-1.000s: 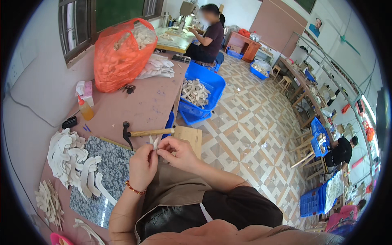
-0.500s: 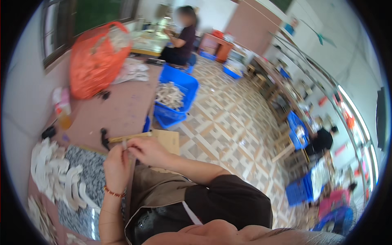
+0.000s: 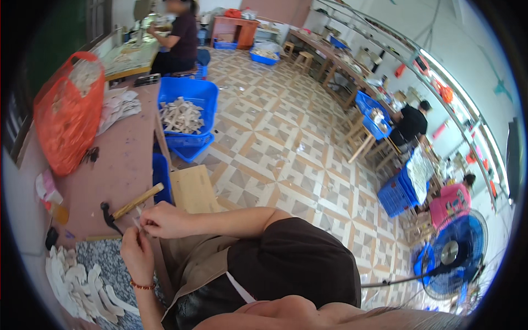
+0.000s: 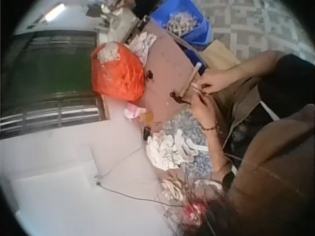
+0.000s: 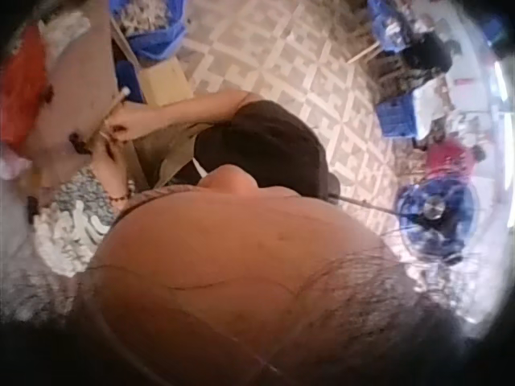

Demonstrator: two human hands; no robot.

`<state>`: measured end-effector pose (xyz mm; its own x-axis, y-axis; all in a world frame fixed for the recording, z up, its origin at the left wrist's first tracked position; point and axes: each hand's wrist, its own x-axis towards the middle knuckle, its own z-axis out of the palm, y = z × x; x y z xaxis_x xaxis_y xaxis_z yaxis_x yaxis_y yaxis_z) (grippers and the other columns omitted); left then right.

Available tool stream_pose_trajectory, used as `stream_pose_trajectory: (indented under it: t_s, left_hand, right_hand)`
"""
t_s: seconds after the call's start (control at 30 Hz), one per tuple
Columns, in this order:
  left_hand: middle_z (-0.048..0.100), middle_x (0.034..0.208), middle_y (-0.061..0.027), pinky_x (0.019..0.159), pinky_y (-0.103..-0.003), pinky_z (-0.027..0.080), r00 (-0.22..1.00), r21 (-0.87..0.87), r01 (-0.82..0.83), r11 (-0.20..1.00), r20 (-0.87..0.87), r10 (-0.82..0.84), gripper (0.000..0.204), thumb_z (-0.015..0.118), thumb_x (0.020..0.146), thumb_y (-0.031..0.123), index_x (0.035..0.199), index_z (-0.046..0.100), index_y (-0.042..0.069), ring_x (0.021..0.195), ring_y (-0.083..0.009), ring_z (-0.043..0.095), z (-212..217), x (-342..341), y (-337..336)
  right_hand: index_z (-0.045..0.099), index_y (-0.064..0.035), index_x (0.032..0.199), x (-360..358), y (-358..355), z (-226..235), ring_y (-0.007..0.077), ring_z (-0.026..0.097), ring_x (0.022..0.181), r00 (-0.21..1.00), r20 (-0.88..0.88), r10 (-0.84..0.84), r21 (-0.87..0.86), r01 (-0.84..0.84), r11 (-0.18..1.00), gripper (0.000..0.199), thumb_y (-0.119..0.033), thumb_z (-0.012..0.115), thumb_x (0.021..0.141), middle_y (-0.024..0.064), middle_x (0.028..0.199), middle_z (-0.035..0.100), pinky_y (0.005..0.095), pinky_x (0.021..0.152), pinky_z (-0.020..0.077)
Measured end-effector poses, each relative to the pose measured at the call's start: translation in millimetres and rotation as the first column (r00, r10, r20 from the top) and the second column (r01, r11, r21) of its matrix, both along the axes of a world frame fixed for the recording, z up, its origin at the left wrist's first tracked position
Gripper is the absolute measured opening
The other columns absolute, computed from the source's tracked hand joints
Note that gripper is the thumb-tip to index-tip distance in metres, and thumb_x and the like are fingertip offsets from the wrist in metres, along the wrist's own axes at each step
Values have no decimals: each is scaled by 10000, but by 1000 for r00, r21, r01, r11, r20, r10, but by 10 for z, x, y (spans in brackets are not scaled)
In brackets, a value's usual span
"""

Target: Applying glue to shoe components and assembling them.

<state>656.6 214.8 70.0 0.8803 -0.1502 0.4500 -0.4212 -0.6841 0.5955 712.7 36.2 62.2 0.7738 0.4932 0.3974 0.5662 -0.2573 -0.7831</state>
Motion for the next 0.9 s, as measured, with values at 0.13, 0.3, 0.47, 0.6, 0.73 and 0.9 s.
stream_pose_trajectory:
  t_s: [0.13,0.3,0.47,0.6,0.73,0.9]
  left_hand:
    - [580,785,-212,626,-412,464,996,-31,24,999,-82,-26,66,600,966,29,933,587,-26,674,-386,566,-30,-51,31]
    - [577,765,-202,614,-408,460,993,-10,41,999,-115,-42,50,603,948,27,931,598,-20,659,-367,573,-77,-48,-31]
    - [591,774,-206,625,-438,472,997,17,12,1000,-76,-11,26,615,902,4,909,601,-16,691,-403,594,-10,-80,-73]
    - [608,792,-210,636,-459,485,994,-73,-20,997,-106,12,40,634,891,2,889,597,-13,720,-415,615,29,-48,-145]
    - [629,812,-214,649,-454,502,995,-125,-31,992,-96,19,51,657,902,15,899,612,-9,753,-414,642,33,-83,-109]
    - [645,785,-198,626,-432,516,990,-223,-23,975,-140,-9,53,670,905,26,926,632,-4,723,-396,660,22,-73,-114]
  right_hand:
    - [636,15,858,-45,-41,-16,253,737,660,989,-121,83,65,-76,995,82,-46,627,911,144,714,711,360,596,551]
    - [632,15,882,-56,-133,-144,256,733,668,986,-131,99,105,-85,991,70,-51,632,905,143,717,709,355,607,550]
    - [644,10,931,-94,-145,-274,217,747,727,991,-137,2,-4,-2,1000,80,-69,631,934,123,774,724,329,638,555]
    - [644,0,985,-83,-207,-187,174,747,750,944,-313,104,153,-58,987,82,-77,626,963,93,805,724,309,660,563]
    - [633,-16,1028,-31,-223,-60,144,745,788,935,-320,152,52,-142,988,77,-84,604,1006,78,852,715,291,686,571]
    - [633,-25,1020,-31,-249,41,182,742,760,978,-159,133,-42,-141,989,62,-77,607,1000,86,836,699,308,681,571]
